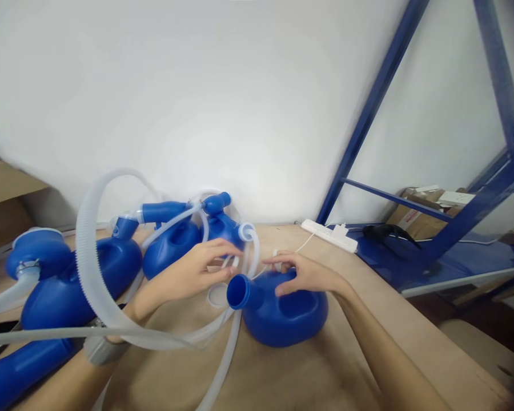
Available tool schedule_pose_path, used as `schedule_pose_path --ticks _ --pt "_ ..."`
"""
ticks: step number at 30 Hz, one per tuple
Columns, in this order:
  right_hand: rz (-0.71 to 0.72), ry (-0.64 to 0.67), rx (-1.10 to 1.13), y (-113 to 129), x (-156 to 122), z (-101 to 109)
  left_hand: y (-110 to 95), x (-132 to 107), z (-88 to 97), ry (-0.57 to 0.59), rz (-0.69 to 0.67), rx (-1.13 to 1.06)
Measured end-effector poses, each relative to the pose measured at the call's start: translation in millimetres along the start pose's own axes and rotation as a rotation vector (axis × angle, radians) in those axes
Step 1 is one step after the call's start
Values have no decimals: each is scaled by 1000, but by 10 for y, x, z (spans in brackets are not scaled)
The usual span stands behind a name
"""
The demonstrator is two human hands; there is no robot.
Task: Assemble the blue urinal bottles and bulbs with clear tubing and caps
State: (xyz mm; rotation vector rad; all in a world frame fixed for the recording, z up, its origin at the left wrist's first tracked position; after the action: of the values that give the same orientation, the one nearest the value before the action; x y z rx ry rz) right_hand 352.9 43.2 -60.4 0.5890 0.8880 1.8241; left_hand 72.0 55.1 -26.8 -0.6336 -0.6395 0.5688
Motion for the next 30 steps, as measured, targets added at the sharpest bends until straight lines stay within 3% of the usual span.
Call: schedule_pose_path --ticks 5,13,17,30 --pt "17 -67 -8 37 14 -37 29 -92 -74 63 44 41" --pt "72 -143 -156 51 0 -30 106 -104 -147 -19 64 122" --pt "113 -138 -235 45 -19 -37 146 -103 -188 -40 110 42" --pt "134 -160 -196 -23 -26 -67 113 -85 -124 83 50 127"
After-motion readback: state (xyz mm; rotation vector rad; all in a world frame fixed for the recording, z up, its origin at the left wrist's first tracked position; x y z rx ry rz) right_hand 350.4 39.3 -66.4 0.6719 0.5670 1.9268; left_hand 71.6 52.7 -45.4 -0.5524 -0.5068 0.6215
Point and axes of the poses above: each hand's wrist, its own x-axis towards the middle knuckle, its own z-axis out of the back of the hand, y = z × x, the point moved 3 cm from there along x, towards the middle knuckle, and after that the axes turned 4 degrees about -y, right-handed, at the moved point
